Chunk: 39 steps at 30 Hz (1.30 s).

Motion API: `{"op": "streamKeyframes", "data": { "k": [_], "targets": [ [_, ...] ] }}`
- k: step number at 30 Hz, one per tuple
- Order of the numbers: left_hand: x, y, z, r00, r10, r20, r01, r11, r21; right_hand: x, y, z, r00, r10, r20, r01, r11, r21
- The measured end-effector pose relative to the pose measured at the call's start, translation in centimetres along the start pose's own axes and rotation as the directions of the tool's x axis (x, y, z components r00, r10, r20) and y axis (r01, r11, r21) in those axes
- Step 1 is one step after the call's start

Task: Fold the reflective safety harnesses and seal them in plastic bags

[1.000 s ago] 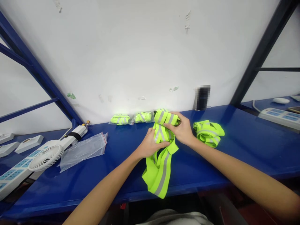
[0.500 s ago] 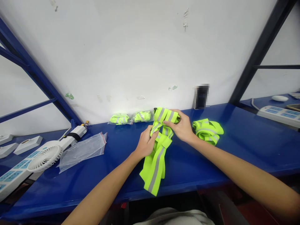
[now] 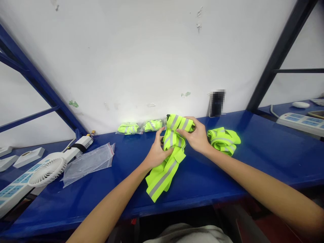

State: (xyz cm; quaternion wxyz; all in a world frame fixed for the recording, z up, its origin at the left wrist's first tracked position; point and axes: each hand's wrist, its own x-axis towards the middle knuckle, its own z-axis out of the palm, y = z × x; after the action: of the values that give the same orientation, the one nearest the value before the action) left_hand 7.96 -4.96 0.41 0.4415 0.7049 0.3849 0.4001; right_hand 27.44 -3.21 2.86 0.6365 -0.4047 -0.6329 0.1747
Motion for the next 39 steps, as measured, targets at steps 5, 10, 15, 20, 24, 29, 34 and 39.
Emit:
{"op": "streamKeyframes", "data": {
  "k": [5, 10, 15, 20, 24, 29, 34, 39],
  "targets": [
    [-0.2, 0.2, -0.3, 0.987, 0.126, -0.095, -0.099, 0.963, 0.25, 0.0, 0.2, 0.0, 1.0, 0.012, -0.011, -0.012, 0.999, 0.043],
    [-1.2, 2.0, -1.3, 0.828, 0.559, 0.05, -0.421, 0.559, 0.714, 0.0, 0.4, 0.1, 1.0, 0.011, -0.02, -0.011, 0.999, 0.036],
    [-1.9, 3.9, 0.0, 0.883, 0.365, 0.295, -0.45, 0.477, 0.755, -0.1, 0.7, 0.2, 0.999, 0.005, -0.037, -0.004, 1.0, 0.016],
    [-2.1, 3.8, 1.6, 0.955, 0.19, 0.228, -0.296, 0.63, 0.717, 0.0, 0.9, 0.3, 0.999, 0.012, -0.035, -0.012, 1.0, -0.001],
    [-2.2, 3.4, 1.5, 0.978, 0.151, 0.143, -0.208, 0.715, 0.668, 0.1, 0.9, 0.3, 0.999, 0.03, -0.031, -0.03, 0.999, 0.011],
    [-2.2, 2.9, 1.5, 0.966, 0.226, 0.123, -0.256, 0.784, 0.565, 0.3, 0.9, 0.1, 0.999, 0.016, -0.052, -0.016, 1.0, 0.002],
    [-2.5, 3.1, 2.1, 0.983, 0.145, 0.113, -0.176, 0.914, 0.365, 0.5, 1.1, 0.0, 0.998, 0.015, -0.063, -0.016, 1.0, -0.006],
    [-2.6, 3.0, 2.4, 0.999, 0.052, -0.001, -0.051, 0.979, 0.195, 0.6, 1.1, 0.0, 0.997, 0.042, -0.064, -0.04, 0.998, 0.039]
  ]
}}
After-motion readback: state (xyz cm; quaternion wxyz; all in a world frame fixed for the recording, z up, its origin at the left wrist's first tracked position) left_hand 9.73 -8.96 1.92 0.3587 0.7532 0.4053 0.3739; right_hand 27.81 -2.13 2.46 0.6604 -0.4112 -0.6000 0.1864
